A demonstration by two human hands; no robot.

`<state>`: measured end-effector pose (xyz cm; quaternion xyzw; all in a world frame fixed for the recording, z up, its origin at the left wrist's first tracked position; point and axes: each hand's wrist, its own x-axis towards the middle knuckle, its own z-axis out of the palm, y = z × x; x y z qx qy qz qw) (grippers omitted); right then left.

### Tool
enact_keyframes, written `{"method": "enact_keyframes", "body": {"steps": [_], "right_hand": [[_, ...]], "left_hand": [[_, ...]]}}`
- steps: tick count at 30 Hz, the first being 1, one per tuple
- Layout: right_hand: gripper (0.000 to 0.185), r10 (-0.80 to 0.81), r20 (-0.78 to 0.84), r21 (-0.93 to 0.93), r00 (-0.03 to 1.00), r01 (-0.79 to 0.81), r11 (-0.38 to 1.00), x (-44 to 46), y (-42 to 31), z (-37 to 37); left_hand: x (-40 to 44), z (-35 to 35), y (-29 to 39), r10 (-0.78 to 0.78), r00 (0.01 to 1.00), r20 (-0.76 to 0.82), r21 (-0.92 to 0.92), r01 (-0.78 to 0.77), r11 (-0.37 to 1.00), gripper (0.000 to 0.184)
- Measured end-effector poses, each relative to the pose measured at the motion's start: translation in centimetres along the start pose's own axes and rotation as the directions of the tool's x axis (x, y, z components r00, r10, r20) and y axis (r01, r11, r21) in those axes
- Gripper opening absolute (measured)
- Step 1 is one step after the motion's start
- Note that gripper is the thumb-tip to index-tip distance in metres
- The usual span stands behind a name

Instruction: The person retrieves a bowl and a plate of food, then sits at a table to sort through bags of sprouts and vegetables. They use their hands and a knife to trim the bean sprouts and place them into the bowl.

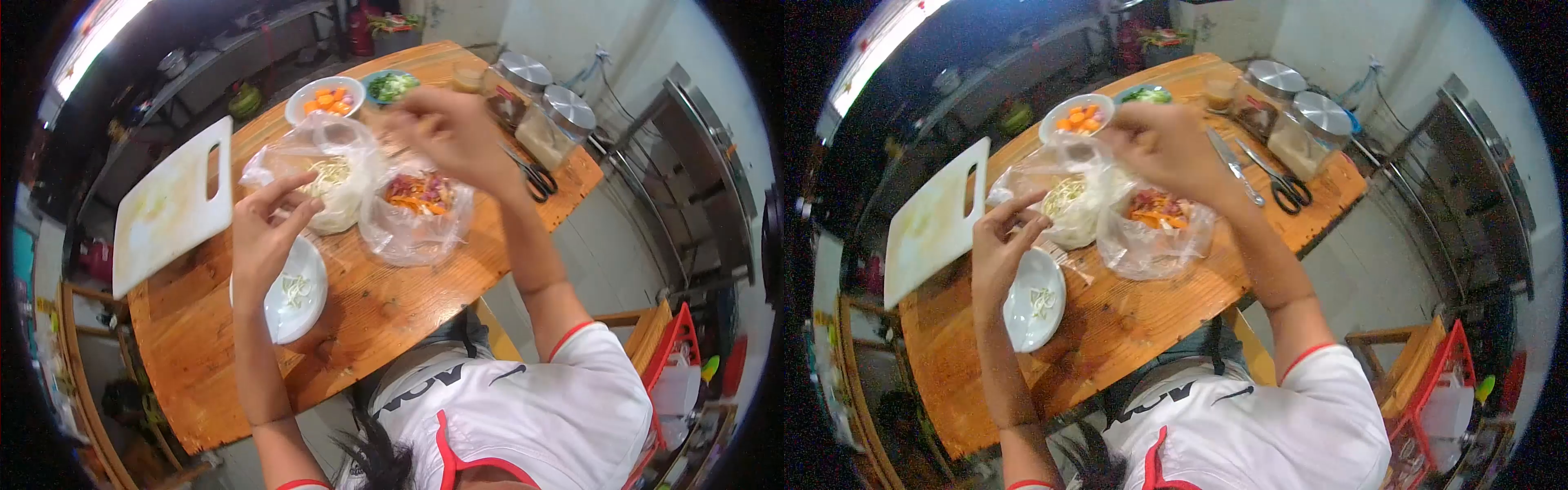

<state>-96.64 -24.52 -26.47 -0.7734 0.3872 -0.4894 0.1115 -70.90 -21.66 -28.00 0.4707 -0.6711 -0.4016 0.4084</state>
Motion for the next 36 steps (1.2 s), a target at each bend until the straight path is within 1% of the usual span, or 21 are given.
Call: {"method": "enact_keyframes", "body": {"steps": [1, 2, 3, 4, 5, 7, 11, 14, 15, 18, 21, 22, 24, 25, 26, 27, 28, 30, 32, 35, 36], "right_hand": [[0.022, 0.062, -0.063, -0.044, 0.996, -0.065, 0.997, -0.9, 1.8, -1.5], [0.023, 0.198, -0.116, -0.125, 0.973, -0.212, 0.969, -1.9, 2.5, -2.8], [0.026, 0.286, -0.141, -0.239, 0.948, -0.313, 0.919, -3.0, 4.3, -3.8], [0.029, 0.41, -0.141, -0.398, 0.901, -0.431, 0.81, -4.4, 6.8, -4.9], [0.033, 0.509, -0.101, -0.412, 0.855, -0.502, 0.761, -6.4, 10.1, -5.7], [0.039, 0.552, -0.097, -0.63, 0.828, -0.48, 0.61, -9.9, 12.3, -6.1], [0.047, 0.558, -0.152, -0.589, 0.816, -0.528, 0.612, -11.8, 13.0, -5.3], [0.043, 0.606, -0.057, -0.561, 0.793, -0.528, 0.638, -10.4, 11.0, -4.9], [0.039, 0.496, -0.094, -0.574, 0.863, -0.454, 0.681, -11.1, 12.8, -4.4], [0.034, 0.391, -0.09, -0.669, 0.916, -0.347, 0.658, -11.4, 14.0, -3.8], [0.035, 0.531, -0.137, -0.652, 0.836, -0.48, 0.587, -11.2, 14.8, -3.9], [0.036, 0.52, -0.184, -0.54, 0.834, -0.528, 0.655, -11.3, 14.5, -4.0], [0.038, 0.509, -0.28, -0.283, 0.814, -0.577, 0.766, -11.3, 14.1, -4.0], [0.044, 0.618, -0.227, -0.084, 0.753, -0.647, 0.758, -11.7, 14.8, -4.4], [0.044, 0.692, -0.147, 0.186, 0.707, -0.667, 0.721, -11.4, 13.7, -4.5], [0.046, 0.743, -0.047, 0.438, 0.668, -0.654, 0.616, -11.5, 12.2, -4.4], [0.047, 0.767, 0.067, 0.652, 0.638, -0.61, 0.45, -11.4, 10.0, -4.2], [0.048, 0.666, 0.154, 0.786, 0.73, -0.499, 0.365, -10.8, 4.7, -2.8], [0.051, 0.638, 0.244, 0.791, 0.73, -0.531, 0.305, -11.4, 2.9, -1.1], [0.054, 0.549, 0.368, 0.831, 0.751, -0.53, 0.168, -11.9, 0.6, 0.7], [0.054, 0.53, 0.391, 0.82, 0.753, -0.546, 0.171, -12.1, 0.4, 1.0]], "left_hand": [[0.0, 0.0, 0.2, -0.006, 1.0, 0.004, -0.014, 0.006, 1.0, 0.032], [0.0, -0.1, 0.3, -0.011, 1.0, 0.001, -0.027, 0.011, 1.0, 0.032], [0.1, -0.2, 0.0, 0.005, 1.0, 0.028, -0.095, -0.002, 0.995, 0.032], [0.0, -0.3, -0.1, 0.005, 1.0, 0.027, -0.127, -0.002, 0.992, 0.033], [0.1, -0.1, -0.2, 0.012, 0.999, 0.037, -0.161, -0.006, 0.987, 0.034], [0.1, 0.3, -0.2, 0.027, 0.998, 0.056, -0.203, -0.015, 0.979, 0.034], [-0.2, 1.3, 0.0, 0.018, 1.0, 0.014, -0.228, -0.014, 0.974, 0.029], [-0.5, 1.9, 0.2, 0.005, 1.0, 0.005, -0.248, -0.004, 0.969, 0.024], [-0.5, 2.0, 0.1, 0.01, 1.0, 0.007, -0.237, -0.008, 0.972, 0.023], [-1.2, 2.5, 0.7, 0.003, 1.0, -0.002, -0.248, -0.003, 0.969, 0.019], [-1.6, 4.1, 1.3, -0.021, 0.999, -0.033, -0.34, 0.009, 0.94, 0.018], [-1.8, 4.9, 1.4, -0.034, 0.998, -0.048, -0.38, 0.013, 0.925, 0.019], [-1.8, 7.0, 1.0, -0.089, 0.995, 0.037, -0.411, 0.096, 0.907, 0.017], [-1.7, 8.2, 0.5, -0.115, 0.99, 0.08, -0.424, 0.138, 0.895, 0.017], [-1.6, 9.0, -0.2, -0.138, 0.983, 0.123, -0.436, 0.178, 0.882, 0.016], [-1.4, 9.6, -1.2, -0.166, 0.977, 0.132, -0.472, 0.21, 0.857, 0.017], [-1.0, 10.2, -2.4, -0.194, 0.97, 0.144, -0.506, 0.241, 0.828, 0.018], [-0.9, 10.8, -3.2, -0.237, 0.958, 0.163, -0.551, 0.287, 0.784, 0.02], [-0.8, 10.8, -3.6, -0.26, 0.952, 0.163, -0.575, 0.306, 0.759, 0.023], [-1.4, 10.7, -4.2, -0.271, 0.956, 0.109, -0.573, 0.284, 0.769, 0.023], [-1.7, 10.7, -4.3, -0.28, 0.954, 0.103, -0.574, 0.287, 0.767, 0.023]]}}
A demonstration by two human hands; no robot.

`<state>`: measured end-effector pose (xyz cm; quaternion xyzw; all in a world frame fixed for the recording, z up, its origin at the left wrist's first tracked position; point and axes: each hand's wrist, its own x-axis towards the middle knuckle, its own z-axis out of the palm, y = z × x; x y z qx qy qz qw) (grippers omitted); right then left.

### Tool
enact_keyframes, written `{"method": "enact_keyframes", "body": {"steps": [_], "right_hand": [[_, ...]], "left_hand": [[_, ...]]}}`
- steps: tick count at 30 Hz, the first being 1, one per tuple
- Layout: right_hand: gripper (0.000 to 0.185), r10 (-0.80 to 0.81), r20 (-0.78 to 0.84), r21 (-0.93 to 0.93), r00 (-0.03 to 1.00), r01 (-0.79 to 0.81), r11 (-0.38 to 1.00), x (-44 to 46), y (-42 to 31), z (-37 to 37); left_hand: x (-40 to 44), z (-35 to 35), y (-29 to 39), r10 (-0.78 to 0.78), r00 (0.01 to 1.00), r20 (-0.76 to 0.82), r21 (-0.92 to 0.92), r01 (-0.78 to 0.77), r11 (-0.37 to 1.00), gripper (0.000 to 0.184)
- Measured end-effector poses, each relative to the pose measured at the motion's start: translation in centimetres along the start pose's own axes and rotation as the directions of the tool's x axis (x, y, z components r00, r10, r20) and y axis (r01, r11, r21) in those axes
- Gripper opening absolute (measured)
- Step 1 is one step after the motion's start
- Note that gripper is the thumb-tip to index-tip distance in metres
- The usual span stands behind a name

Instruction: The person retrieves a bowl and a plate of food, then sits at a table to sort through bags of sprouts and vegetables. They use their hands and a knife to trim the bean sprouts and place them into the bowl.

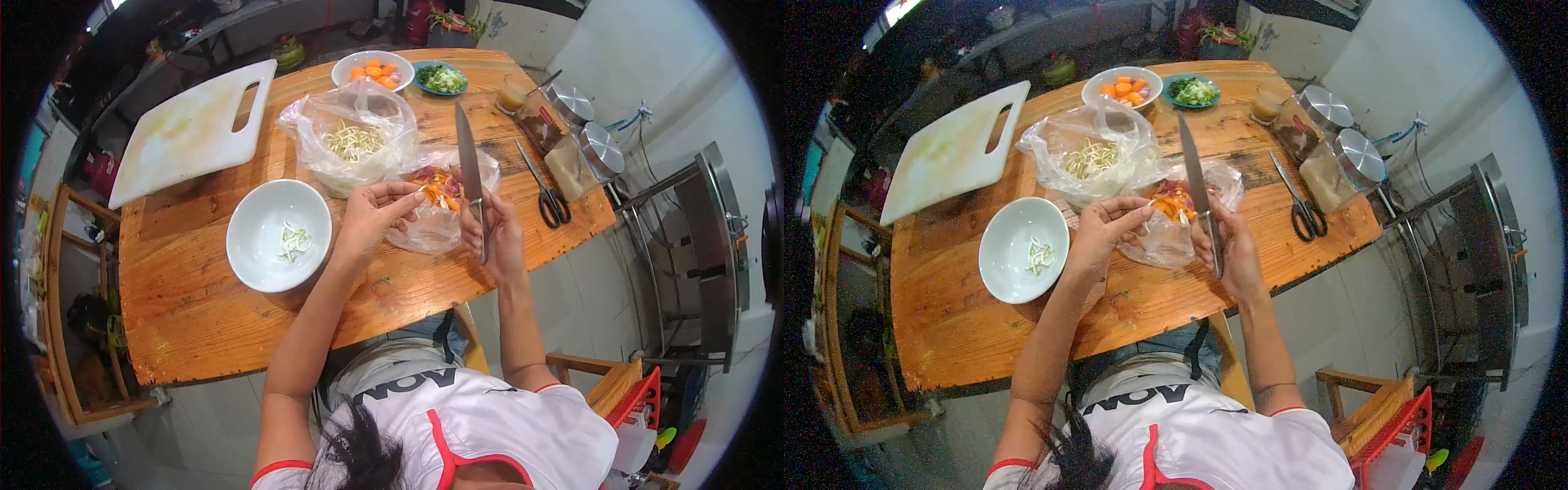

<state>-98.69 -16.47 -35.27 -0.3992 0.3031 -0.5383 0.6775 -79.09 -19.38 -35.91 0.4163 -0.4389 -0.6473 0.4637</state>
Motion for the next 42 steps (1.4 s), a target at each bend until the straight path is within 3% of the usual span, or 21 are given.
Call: {"method": "enact_keyframes", "body": {"steps": [10, 19, 31, 35, 40, 42], "right_hand": [[0.047, 0.057, 0.048, -0.226, 0.997, -0.045, 0.973, -1.1, 2.3, 1.8], [0.045, -0.022, 0.044, -0.404, 0.999, 0.038, 0.914, -1.7, 1.9, 2.5], [0.04, -0.096, 0.047, -0.436, 0.994, 0.107, 0.894, -1.7, 2.7, 1.7], [0.041, -0.062, -0.017, -0.376, 0.998, 0.051, 0.925, -1.5, 2.6, 1.5], [0.041, -0.01, -0.079, -0.276, 0.997, -0.012, 0.961, -0.8, 0.4, 0.5], [0.031, -0.069, -0.136, -0.547, 0.988, -0.017, 0.837, -0.4, -0.6, 0.8]], "left_hand": [[-1.0, 0.1, 0.1, 0.018, 1.0, 0.02, 0.032, -0.018, 0.999, 0.02], [-1.1, 0.1, 0.0, 0.053, 0.997, 0.061, 0.037, -0.055, 0.998, 0.02], [-1.1, 0.1, -0.1, 0.089, 0.992, 0.087, 0.065, -0.095, 0.993, 0.019], [-1.0, 0.4, -0.9, 0.104, 0.99, 0.098, 0.048, -0.11, 0.993, 0.016], [-1.8, 0.5, 1.2, 0.308, 0.951, 0.031, 0.28, -0.304, 0.911, 0.01], [-2.5, 0.3, 3.5, 0.353, 0.936, -0.001, 0.329, -0.333, 0.884, 0.008]]}}
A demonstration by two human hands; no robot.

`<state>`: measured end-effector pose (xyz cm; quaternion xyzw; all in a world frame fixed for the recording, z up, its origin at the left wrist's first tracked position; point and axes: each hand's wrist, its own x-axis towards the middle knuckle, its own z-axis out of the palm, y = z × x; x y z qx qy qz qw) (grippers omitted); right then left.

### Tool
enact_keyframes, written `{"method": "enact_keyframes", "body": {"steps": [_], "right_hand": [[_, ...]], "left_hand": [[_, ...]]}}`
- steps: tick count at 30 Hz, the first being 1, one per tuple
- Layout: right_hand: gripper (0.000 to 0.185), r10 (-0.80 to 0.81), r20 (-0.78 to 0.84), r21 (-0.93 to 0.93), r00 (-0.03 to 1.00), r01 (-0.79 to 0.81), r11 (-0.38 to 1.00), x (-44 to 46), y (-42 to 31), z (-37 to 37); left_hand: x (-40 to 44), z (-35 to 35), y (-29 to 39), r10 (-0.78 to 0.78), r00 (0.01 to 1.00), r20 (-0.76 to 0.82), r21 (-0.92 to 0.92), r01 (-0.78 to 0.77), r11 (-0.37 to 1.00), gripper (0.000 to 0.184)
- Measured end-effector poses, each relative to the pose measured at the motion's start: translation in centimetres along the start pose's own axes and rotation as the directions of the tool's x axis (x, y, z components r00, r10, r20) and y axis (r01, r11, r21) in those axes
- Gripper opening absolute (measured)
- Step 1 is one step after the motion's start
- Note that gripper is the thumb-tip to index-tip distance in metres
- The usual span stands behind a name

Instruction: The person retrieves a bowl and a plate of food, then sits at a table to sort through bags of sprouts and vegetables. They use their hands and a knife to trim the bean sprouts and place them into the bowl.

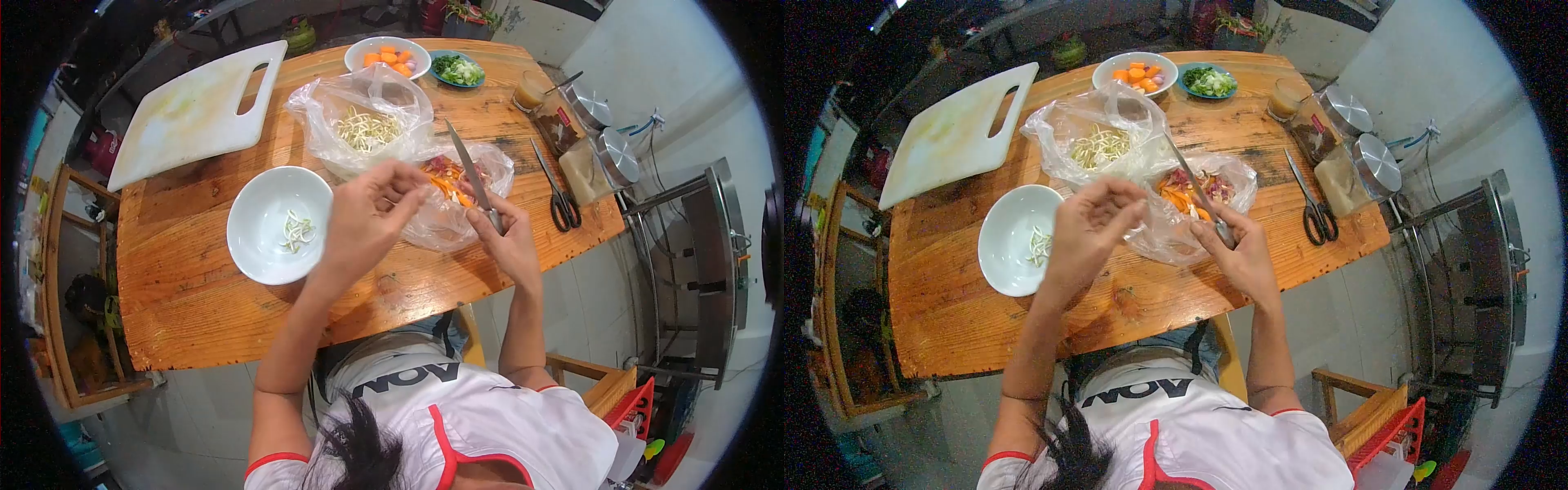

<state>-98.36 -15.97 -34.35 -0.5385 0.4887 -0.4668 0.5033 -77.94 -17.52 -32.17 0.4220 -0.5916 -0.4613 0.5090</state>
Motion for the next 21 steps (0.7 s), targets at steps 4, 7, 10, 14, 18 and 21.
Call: {"method": "enact_keyframes", "body": {"steps": [4, 7, 10, 14, 18, 21], "right_hand": [[0.017, -0.123, -0.079, -0.454, 0.989, 0.074, 0.888, 1.7, 1.0, -1.8], [0.012, -0.161, -0.078, -0.629, 0.984, 0.077, 0.774, 2.6, 0.4, -1.6], [0.012, -0.243, -0.053, -0.6, 0.969, 0.164, 0.783, 3.7, 0.4, -1.4], [0.015, -0.346, -0.029, -0.369, 0.938, 0.312, 0.876, 5.7, -1.9, 0.3], [0.024, -0.418, 0.216, -0.279, 0.882, 0.466, 0.84, 9.5, -4.4, 3.4], [0.026, -0.427, 0.388, -0.285, 0.817, 0.547, 0.787, 13.0, -3.5, 5.7]], "left_hand": [[1.0, -3.4, 4.5, 0.128, 0.992, -0.005, 0.425, -0.114, 0.898, 0.012], [4.2, -6.0, 2.7, 0.405, 0.906, 0.127, 0.672, -0.379, 0.637, 0.013], [5.8, -7.3, 0.8, 0.457, 0.873, 0.169, 0.789, -0.398, 0.469, 0.012], [5.5, -7.6, -1.5, 0.181, 0.981, 0.066, 0.792, -0.162, 0.589, 0.018], [5.3, -7.5, -3.0, 0.135, 0.989, 0.064, 0.84, -0.126, 0.528, 0.032], [5.1, -7.5, -2.9, 0.123, 0.989, 0.077, 0.88, -0.125, 0.459, 0.041]]}}
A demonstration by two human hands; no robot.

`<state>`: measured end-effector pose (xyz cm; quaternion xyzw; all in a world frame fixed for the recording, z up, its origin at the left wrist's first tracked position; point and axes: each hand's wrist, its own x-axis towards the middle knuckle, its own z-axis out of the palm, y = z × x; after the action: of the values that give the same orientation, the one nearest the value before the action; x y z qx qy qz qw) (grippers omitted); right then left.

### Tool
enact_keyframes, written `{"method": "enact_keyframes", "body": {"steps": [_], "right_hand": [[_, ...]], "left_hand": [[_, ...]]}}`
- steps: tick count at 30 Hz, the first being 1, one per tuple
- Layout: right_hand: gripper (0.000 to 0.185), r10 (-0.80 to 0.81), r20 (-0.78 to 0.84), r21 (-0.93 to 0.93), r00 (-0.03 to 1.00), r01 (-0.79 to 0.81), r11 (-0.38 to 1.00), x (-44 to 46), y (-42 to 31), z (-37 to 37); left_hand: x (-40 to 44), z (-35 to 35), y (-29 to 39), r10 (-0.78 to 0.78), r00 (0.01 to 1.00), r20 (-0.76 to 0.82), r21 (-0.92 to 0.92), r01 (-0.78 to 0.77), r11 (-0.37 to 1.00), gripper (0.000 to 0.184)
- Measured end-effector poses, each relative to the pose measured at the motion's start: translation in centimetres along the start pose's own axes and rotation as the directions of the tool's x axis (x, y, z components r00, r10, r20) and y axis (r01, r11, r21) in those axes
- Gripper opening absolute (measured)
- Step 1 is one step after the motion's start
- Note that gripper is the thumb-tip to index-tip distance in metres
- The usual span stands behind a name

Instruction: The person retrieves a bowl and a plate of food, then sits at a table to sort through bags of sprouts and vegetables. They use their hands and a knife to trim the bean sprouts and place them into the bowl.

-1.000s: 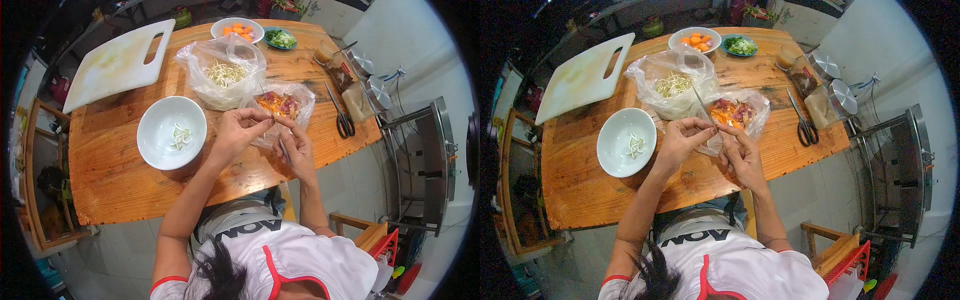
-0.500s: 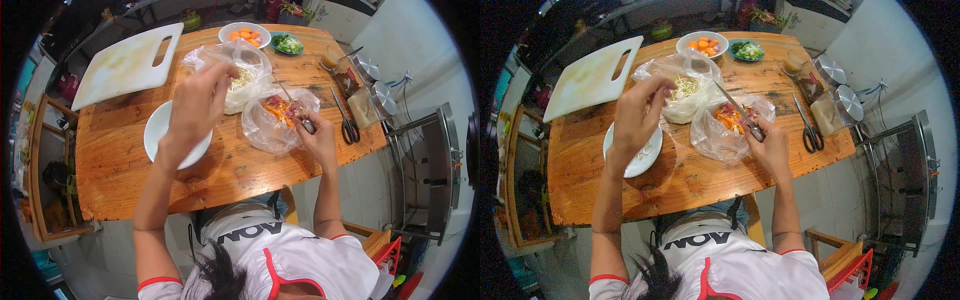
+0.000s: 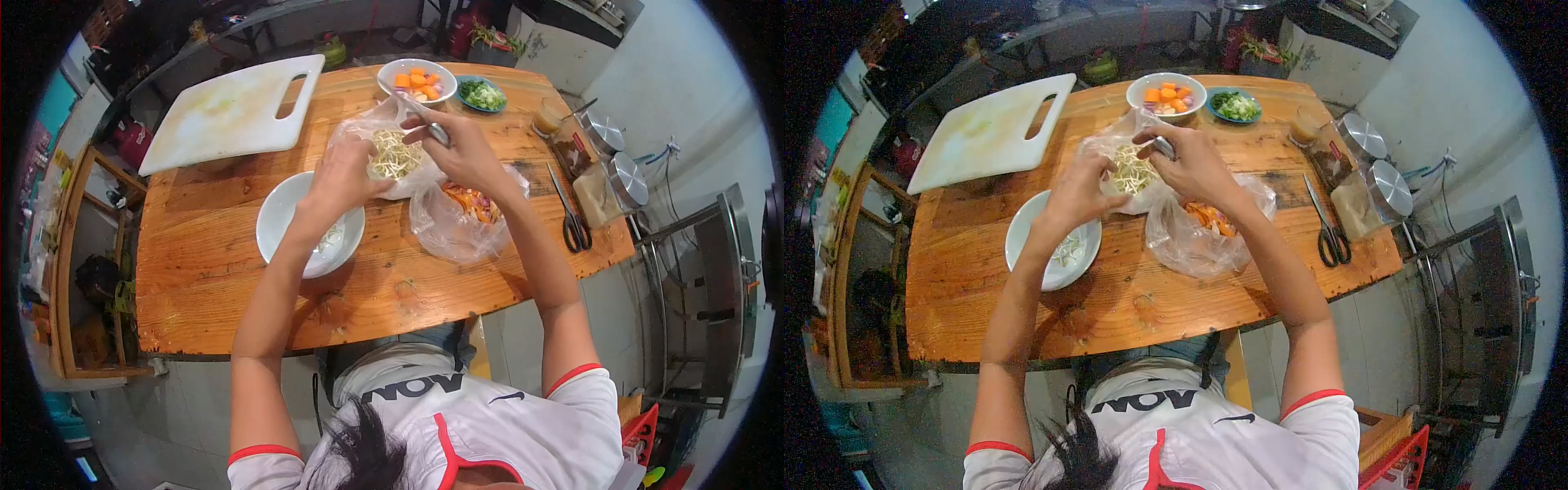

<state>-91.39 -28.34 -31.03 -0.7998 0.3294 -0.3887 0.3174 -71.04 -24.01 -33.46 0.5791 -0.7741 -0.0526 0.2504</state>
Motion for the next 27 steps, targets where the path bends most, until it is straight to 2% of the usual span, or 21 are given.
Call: {"method": "enact_keyframes", "body": {"steps": [3, 5, 8, 10, 13, 15, 17, 18, 22, 25, 26, 27], "right_hand": [[0.025, 0.021, 0.028, -0.317, 0.999, -0.011, 0.948, 1.5, 1.8, 0.6], [0.024, 0.033, -0.023, -0.382, 0.999, -0.039, 0.923, 1.7, 3.1, 0.7], [0.025, 0.008, -0.018, -0.436, 1.0, -0.015, 0.9, 1.8, 3.8, 0.6], [0.025, -0.024, -0.03, -0.466, 0.999, 0.008, 0.885, 1.3, 3.9, 0.8], [0.026, -0.119, -0.071, -0.338, 0.99, 0.088, 0.937, 1.0, 3.4, 1.0], [0.026, -0.079, -0.016, -0.372, 0.997, 0.067, 0.926, 0.8, 2.4, 1.0], [0.026, -0.004, 0.051, -0.417, 0.999, 0.025, 0.909, 1.0, 2.1, 1.3], [0.027, 0.05, 0.09, -0.446, 0.995, -0.005, 0.895, 1.3, 2.2, 1.4], [0.032, 0.186, 0.19, -0.472, 0.964, -0.076, 0.878, 2.2, 2.7, 1.7], [0.034, 0.155, 0.132, -0.447, 0.979, -0.081, 0.891, 2.3, 2.1, 1.1], [0.033, 0.157, 0.116, -0.467, 0.981, -0.086, 0.88, 2.5, 2.0, 0.7], [0.032, 0.129, 0.096, -0.463, 0.987, -0.071, 0.884, 2.6, 2.2, 0.4]], "left_hand": [[-0.5, -0.2, 0.6, -0.03, 0.999, 0.032, 0.133, 0.026, 0.991, 0.048], [-0.9, 0.0, 0.7, -0.054, 0.999, 0.006, 0.2, 0.052, 0.978, 0.048], [-0.1, -1.0, 0.9, -0.145, 0.982, 0.124, 0.162, 0.125, 0.979, 0.045], [-0.2, -1.1, 0.3, -0.147, 0.986, 0.082, 0.064, 0.142, 0.988, 0.039], [0.1, -0.8, -1.4, -0.153, 0.988, 0.024, -0.101, 0.154, 0.983, 0.027], [0.2, -0.7, -1.9, -0.185, 0.982, 0.033, -0.284, 0.187, 0.94, 0.022], [0.2, -1.7, -1.6, -0.231, 0.969, 0.091, -0.513, 0.244, 0.823, 0.021], [0.1, -1.7, -2.0, -0.224, 0.971, 0.079, -0.567, 0.229, 0.792, 0.023], [-2.1, -3.9, 1.4, -0.149, 0.989, -0.019, -0.545, 0.115, 0.831, 0.021], [-5.1, -2.4, 4.6, -0.002, 0.998, -0.069, -0.525, -0.035, 0.851, 0.021], [-5.9, -0.9, 4.5, 0.127, 0.983, -0.134, -0.449, -0.175, 0.876, 0.021], [-6.8, -0.1, 4.7, 0.09, 0.991, -0.098, -0.413, -0.123, 0.903, 0.02]]}}
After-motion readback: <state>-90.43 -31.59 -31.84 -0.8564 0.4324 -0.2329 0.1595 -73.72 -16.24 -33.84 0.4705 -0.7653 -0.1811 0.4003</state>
